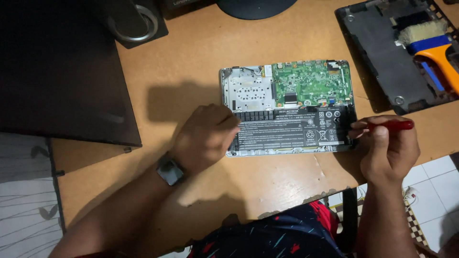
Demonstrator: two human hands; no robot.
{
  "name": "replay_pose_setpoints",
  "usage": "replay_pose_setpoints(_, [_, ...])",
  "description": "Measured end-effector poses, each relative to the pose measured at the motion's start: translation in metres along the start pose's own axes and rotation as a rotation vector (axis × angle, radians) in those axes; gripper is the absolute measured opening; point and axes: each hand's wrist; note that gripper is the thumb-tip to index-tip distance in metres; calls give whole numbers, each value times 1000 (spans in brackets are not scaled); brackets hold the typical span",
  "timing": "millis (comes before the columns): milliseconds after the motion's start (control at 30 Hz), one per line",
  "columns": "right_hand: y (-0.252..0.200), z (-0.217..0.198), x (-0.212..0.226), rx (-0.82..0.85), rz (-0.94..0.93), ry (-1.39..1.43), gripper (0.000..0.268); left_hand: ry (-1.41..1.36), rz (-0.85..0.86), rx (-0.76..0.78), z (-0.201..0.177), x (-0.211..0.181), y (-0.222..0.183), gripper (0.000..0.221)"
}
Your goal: Removing an internal battery from a laptop using a screwdriver and a brush.
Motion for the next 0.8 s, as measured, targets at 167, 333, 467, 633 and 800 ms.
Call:
replay_pose_setpoints(167, [2, 2, 0, 3, -25, 6, 28, -79, 102, 40, -17, 9, 1, 12])
replay_pose_setpoints(333, [1, 1, 1, 9, -17, -8, 27, -190, 144, 118, -32, 0, 3, 18])
replay_pose_setpoints(467, [2, 0, 5, -15, -119, -68, 29, -38, 55, 241, -21, 16, -17, 20])
replay_pose_setpoints(633, [18, 3, 32, 49, -296, -266, 15, -196, 89, 126, -20, 21, -10, 12])
replay_pose_setpoints(800, [47, 36, 81, 369, -503, -304, 18, -340, -235, -206, 11, 39, -19, 24])
Point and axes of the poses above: each hand's wrist, its own y-axis towards the middle knuckle, its own z-axis out of the palm, x = y × z, and after that the axes turned 13 degrees about -y, right-handed
